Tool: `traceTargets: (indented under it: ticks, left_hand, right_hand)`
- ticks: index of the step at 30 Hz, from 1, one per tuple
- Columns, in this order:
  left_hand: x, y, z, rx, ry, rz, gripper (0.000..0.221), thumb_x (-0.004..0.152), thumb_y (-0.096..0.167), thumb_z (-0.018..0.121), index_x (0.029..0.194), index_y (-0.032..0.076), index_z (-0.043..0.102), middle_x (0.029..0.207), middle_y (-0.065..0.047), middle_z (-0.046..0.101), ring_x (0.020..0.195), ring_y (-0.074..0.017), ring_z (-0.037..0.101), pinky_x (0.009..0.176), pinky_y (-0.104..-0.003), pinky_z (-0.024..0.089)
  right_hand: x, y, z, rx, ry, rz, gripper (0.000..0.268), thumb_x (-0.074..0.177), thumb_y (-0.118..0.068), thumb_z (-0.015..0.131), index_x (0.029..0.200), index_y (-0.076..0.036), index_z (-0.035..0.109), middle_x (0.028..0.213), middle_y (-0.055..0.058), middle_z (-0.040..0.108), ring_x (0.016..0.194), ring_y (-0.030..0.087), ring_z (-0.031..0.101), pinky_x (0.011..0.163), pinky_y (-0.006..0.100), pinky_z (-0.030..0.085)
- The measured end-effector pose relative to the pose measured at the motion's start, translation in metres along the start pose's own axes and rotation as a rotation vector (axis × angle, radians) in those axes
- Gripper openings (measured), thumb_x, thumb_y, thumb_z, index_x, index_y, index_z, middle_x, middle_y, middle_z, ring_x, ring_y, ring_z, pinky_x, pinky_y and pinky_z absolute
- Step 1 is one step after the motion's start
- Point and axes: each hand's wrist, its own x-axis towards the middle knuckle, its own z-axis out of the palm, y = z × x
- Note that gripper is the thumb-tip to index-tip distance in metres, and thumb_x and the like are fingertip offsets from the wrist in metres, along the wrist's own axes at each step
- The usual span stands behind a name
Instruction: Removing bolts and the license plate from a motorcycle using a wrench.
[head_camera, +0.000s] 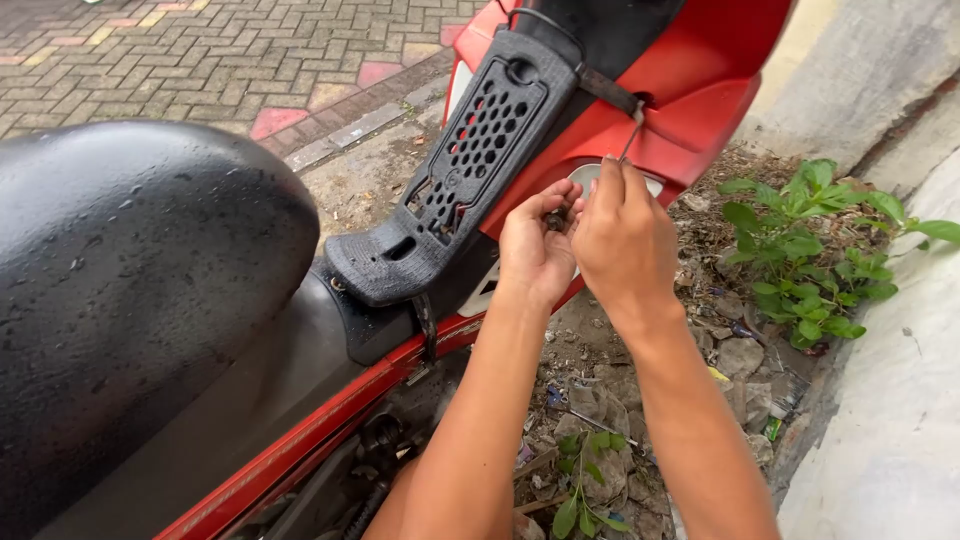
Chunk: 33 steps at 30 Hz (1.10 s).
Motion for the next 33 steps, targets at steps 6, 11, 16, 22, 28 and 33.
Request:
traceTargets:
  ticks: [6, 11, 16, 22, 28, 33]
  left_hand:
    - [0.002, 0.018, -0.008, -0.048, 0.01, 0.022, 0.028, 0.084, 0.0, 0.06, 0.111, -0.001, 0.068, 0.098, -0.014, 0.072, 0.082, -0.0201, 0.072, 0.076, -0.027, 0.063]
    - [-0.003, 0.036, -0.01, -0.075, 0.012, 0.048, 0.027, 0.084, -0.001, 0.059, 0.11, -0.001, 0.068, 0.097, -0.015, 0.072, 0.081, -0.0214, 0.072, 0.075, -0.029, 0.063]
    - [-0.008, 0.045, -0.01, -0.085, 0.017, 0.053, 0.027, 0.084, -0.001, 0.058, 0.109, -0.001, 0.068, 0.097, -0.015, 0.072, 0.081, -0.0214, 0.072, 0.076, -0.029, 0.063]
    - [-0.012, 0.051, -0.008, -0.084, 0.043, 0.044, 0.027, 0.084, 0.0, 0.057, 0.109, 0.0, 0.067, 0.097, -0.014, 0.071, 0.081, -0.0206, 0.071, 0.076, -0.029, 0.062]
    - [-0.013, 0.047, -0.01, -0.097, 0.036, 0.049, 0.026, 0.085, -0.001, 0.057, 0.109, 0.0, 0.067, 0.097, -0.014, 0.071, 0.081, -0.0208, 0.072, 0.076, -0.029, 0.063]
    - [-0.013, 0.05, -0.007, -0.1, 0.065, 0.046, 0.025, 0.083, 0.0, 0.058, 0.106, 0.001, 0.068, 0.094, -0.012, 0.071, 0.078, -0.0198, 0.071, 0.074, -0.028, 0.063]
  right_hand:
    - [0.024, -0.017, -0.008, -0.069, -0.072, -0.096, 0.026, 0.097, -0.011, 0.055, 0.112, 0.007, 0.068, 0.095, 0.019, 0.067, 0.07, 0.031, 0.076, 0.057, 0.034, 0.061]
    - [0.005, -0.023, 0.004, -0.145, -0.04, -0.128, 0.026, 0.104, -0.011, 0.05, 0.114, 0.006, 0.068, 0.099, 0.018, 0.067, 0.074, 0.027, 0.076, 0.058, 0.029, 0.061]
    - [0.002, -0.029, -0.002, -0.201, 0.072, -0.149, 0.027, 0.107, -0.012, 0.049, 0.115, 0.005, 0.067, 0.104, 0.019, 0.067, 0.083, 0.026, 0.077, 0.065, 0.026, 0.062]
    - [0.022, -0.013, 0.008, -0.162, -0.035, -0.144, 0.013, 0.097, -0.011, 0.054, 0.096, -0.003, 0.065, 0.078, 0.006, 0.058, 0.052, 0.021, 0.067, 0.046, 0.028, 0.055]
    - [0.025, 0.005, 0.003, -0.166, -0.088, -0.257, 0.014, 0.1, -0.017, 0.058, 0.106, -0.006, 0.066, 0.076, 0.003, 0.056, 0.05, 0.02, 0.068, 0.045, 0.03, 0.054]
    - [0.037, 0.019, 0.004, -0.145, -0.05, -0.263, 0.024, 0.113, -0.032, 0.058, 0.115, -0.01, 0.065, 0.081, 0.003, 0.056, 0.054, 0.024, 0.069, 0.052, 0.034, 0.058]
